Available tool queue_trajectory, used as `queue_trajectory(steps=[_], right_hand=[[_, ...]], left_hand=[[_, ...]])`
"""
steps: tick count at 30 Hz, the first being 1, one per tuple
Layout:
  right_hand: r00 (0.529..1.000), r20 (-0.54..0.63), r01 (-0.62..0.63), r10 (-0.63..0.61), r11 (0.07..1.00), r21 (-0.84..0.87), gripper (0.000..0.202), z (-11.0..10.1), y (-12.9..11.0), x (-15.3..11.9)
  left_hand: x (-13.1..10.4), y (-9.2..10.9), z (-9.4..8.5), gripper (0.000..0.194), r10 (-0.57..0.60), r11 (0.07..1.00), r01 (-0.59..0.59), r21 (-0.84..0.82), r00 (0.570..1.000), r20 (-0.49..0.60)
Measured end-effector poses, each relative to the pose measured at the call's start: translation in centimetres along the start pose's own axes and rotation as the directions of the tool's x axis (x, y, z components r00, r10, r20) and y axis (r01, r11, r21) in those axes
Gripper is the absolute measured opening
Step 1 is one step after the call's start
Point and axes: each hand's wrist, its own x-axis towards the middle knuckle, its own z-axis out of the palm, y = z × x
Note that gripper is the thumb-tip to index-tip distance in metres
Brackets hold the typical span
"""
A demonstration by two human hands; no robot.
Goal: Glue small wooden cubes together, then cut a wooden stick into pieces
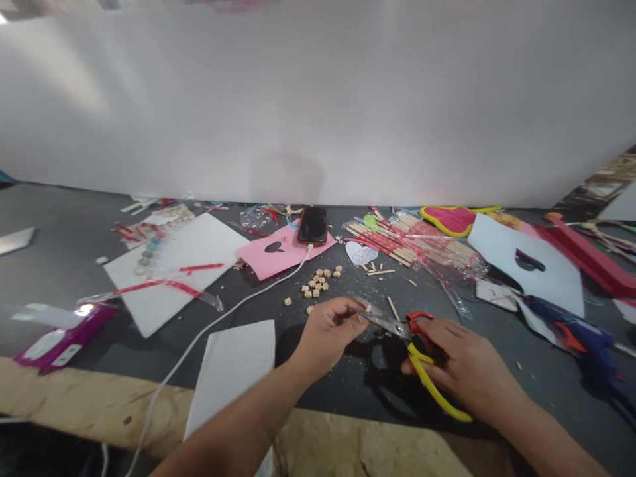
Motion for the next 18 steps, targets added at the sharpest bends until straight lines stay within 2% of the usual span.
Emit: queue_trajectory(steps=[6, 12, 18], right_hand=[[0.998, 0.009, -0.055, 0.054, 0.998, 0.036, 0.045, 0.3, -0.3, 0.1], [0.987, 0.097, -0.138, 0.127, 0.984, 0.114, 0.048, -0.2, -0.9, 0.0], [0.978, 0.143, -0.174, 0.154, 0.976, 0.134, 0.046, -0.8, -1.3, 0.1]], left_hand=[[0.0, -0.1, 0.0, 0.013, 0.181, 0.935, -0.158, 0.317, 0.982, -0.045], [-0.3, -0.1, -0.1, 0.009, 0.151, 0.900, -0.108, 0.422, 0.986, -0.070], [-0.6, -0.4, -0.4, 0.010, 0.131, 0.908, -0.088, 0.409, 0.988, -0.079]])
